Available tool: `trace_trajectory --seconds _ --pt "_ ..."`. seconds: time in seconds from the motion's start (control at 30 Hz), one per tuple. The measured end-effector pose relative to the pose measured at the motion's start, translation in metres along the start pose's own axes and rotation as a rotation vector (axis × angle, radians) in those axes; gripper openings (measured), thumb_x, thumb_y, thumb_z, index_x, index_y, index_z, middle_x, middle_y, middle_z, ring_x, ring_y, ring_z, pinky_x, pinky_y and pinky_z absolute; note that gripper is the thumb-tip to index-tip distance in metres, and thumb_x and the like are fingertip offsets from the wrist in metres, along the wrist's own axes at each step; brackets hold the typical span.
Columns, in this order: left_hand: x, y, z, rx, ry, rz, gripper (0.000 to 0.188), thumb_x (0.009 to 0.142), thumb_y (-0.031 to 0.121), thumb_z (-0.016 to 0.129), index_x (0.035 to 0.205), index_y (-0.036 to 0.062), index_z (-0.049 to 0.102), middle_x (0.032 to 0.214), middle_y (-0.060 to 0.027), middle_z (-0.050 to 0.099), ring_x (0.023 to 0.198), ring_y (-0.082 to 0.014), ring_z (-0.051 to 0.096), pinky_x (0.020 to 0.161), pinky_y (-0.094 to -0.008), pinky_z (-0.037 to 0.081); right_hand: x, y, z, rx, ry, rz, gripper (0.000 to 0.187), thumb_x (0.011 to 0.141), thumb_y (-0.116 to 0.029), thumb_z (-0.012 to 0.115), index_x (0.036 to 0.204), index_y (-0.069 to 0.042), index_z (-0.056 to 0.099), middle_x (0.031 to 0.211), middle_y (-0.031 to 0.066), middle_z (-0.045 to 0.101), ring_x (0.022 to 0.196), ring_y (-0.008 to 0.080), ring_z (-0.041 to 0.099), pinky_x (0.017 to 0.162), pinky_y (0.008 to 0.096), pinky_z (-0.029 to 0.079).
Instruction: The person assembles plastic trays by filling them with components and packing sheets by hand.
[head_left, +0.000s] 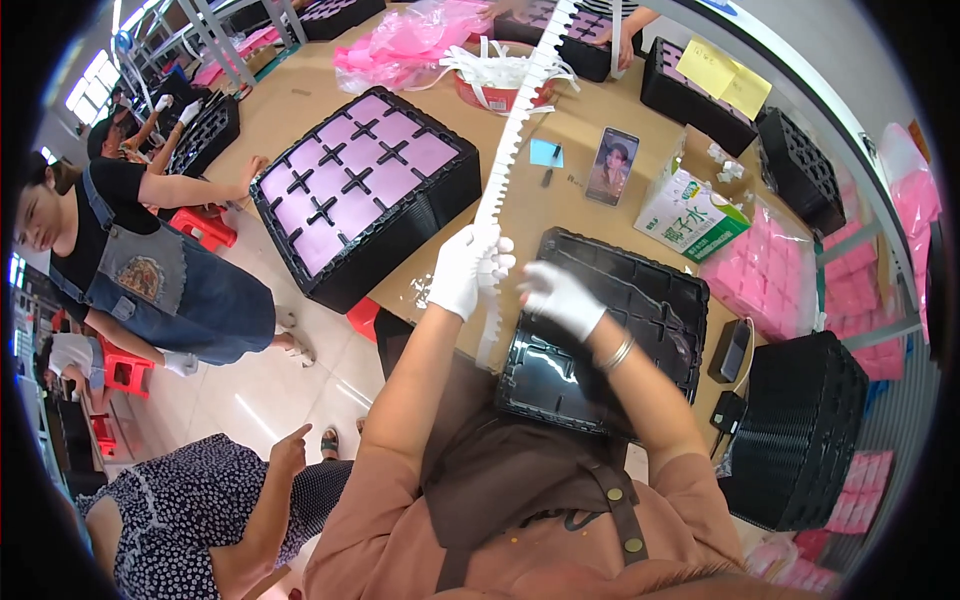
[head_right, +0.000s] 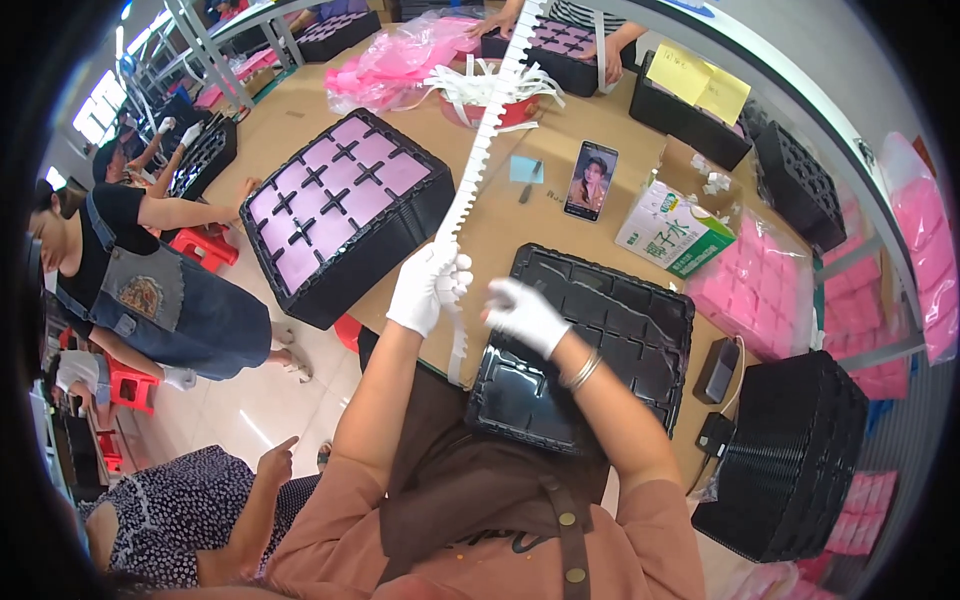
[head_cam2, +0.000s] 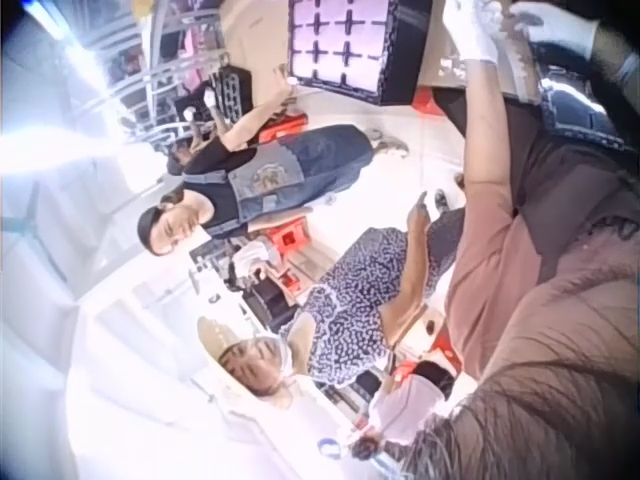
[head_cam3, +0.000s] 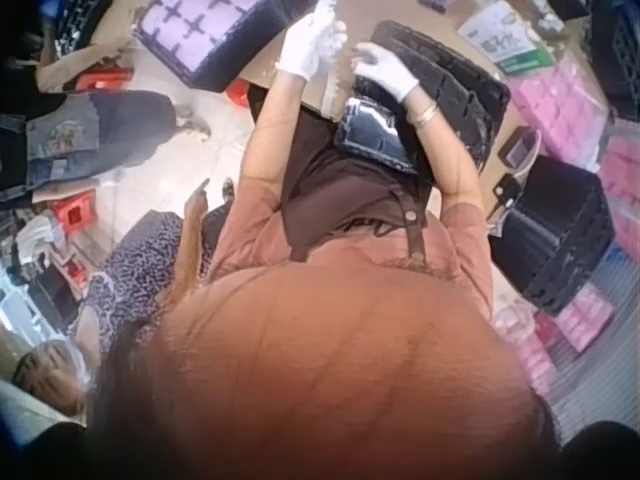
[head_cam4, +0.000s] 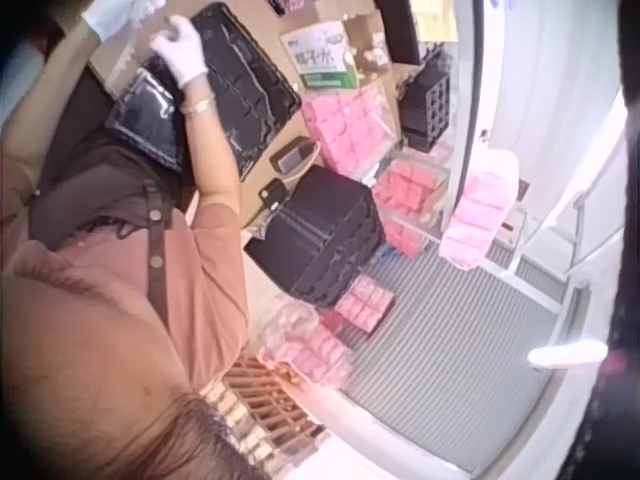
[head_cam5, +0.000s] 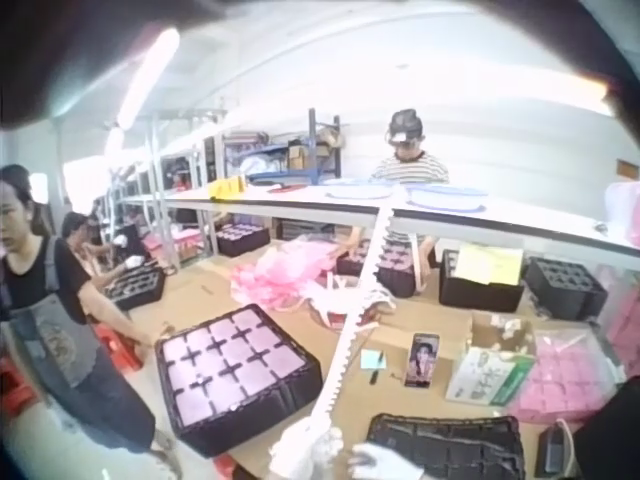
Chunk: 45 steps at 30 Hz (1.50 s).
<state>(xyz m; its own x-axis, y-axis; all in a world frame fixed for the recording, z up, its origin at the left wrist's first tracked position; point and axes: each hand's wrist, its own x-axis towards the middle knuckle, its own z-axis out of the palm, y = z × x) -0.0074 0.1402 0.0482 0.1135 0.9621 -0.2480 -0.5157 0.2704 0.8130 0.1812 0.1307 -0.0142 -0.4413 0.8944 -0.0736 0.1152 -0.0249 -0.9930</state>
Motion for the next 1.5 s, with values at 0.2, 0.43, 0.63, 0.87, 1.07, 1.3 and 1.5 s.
trace_trajectory --seconds 0.2,0.43,0.63,0.87,1.07,1.3,1.5 --pt "0.013 0.015 0.003 -0.311 -0.035 0.021 0.024 0.083 0.024 0.064 0.095 0.0053 0.054 0.076 -0.0039 0.058 0.064 -0.016 0.058 0.051 -0.0251 0.045 -0.034 0.018 0.065 0.0 0.199 0.084 0.025 0.082 -0.016 0.065 0.095 0.005 0.059 0.079 0.0069 0.064 0.065 0.0087 0.056 0.061 0.0237 0.046" --pt "-0.013 -0.031 -0.035 -0.275 -0.238 -0.539 0.093 0.081 0.074 0.024 0.122 -0.0064 0.045 0.116 -0.0186 0.054 0.11 -0.0313 0.051 0.097 -0.044 0.037 -0.062 -0.032 0.052 0.411 0.09 0.316 0.016 0.088 -0.014 0.056 0.096 -0.001 0.054 0.072 0.0055 0.061 0.055 0.0121 0.059 0.047 0.0189 0.044" --pt "-0.055 -0.076 -0.025 0.102 -0.156 -0.257 0.021 0.088 0.023 0.058 0.097 0.0037 0.061 0.083 -0.0029 0.061 0.065 -0.0081 0.055 0.053 -0.0206 0.042 -0.083 -0.02 0.05 0.652 0.109 0.307 0.015 0.087 -0.013 0.057 0.096 -0.002 0.053 0.079 0.0085 0.061 0.063 0.0169 0.062 0.055 0.0234 0.05" --pt "-0.073 -0.066 0.016 0.243 -0.02 -0.062 0.013 0.086 0.013 0.059 0.092 0.0014 0.061 0.071 -0.0005 0.056 0.058 -0.0056 0.048 0.051 -0.0193 0.037 -0.096 -0.025 0.041 0.347 0.349 0.245 0.007 0.083 -0.006 0.058 0.088 -0.002 0.056 0.084 0.0072 0.06 0.071 0.0152 0.061 0.063 0.0232 0.05" --pt "-0.057 -0.068 0.002 0.244 -0.025 -0.009 0.017 0.089 0.018 0.056 0.086 0.0013 0.06 0.067 -0.0013 0.055 0.058 -0.0079 0.049 0.053 -0.021 0.038 -0.109 -0.04 0.018 -0.275 0.652 -0.352 0.008 0.071 0.001 0.062 0.077 -0.004 0.06 0.085 0.0081 0.059 0.078 0.019 0.058 0.071 0.0286 0.048" --pt "-0.048 -0.064 -0.024 0.459 0.086 0.02 0.021 0.089 0.016 0.055 0.099 -0.0015 0.06 0.08 -0.0038 0.06 0.065 -0.0067 0.054 0.055 -0.0195 0.043 -0.144 0.015 -0.204 -0.573 0.729 0.272 0.004 0.067 0.002 0.062 0.064 -0.001 0.064 0.066 0.0094 0.063 0.066 0.0188 0.06 0.065 0.0294 0.046" --pt "-0.052 -0.067 -0.003 0.36 0.052 0.046 0.021 0.088 0.014 0.059 0.099 -0.0036 0.059 0.082 -0.0048 0.059 0.063 -0.008 0.053 0.057 -0.0202 0.044 -0.12 0.008 -0.202 -1.046 0.668 0.591 0.016 0.064 -0.006 0.07 0.078 -0.006 0.065 0.083 0.0171 0.064 0.079 0.0332 0.063 0.072 0.04 0.049"
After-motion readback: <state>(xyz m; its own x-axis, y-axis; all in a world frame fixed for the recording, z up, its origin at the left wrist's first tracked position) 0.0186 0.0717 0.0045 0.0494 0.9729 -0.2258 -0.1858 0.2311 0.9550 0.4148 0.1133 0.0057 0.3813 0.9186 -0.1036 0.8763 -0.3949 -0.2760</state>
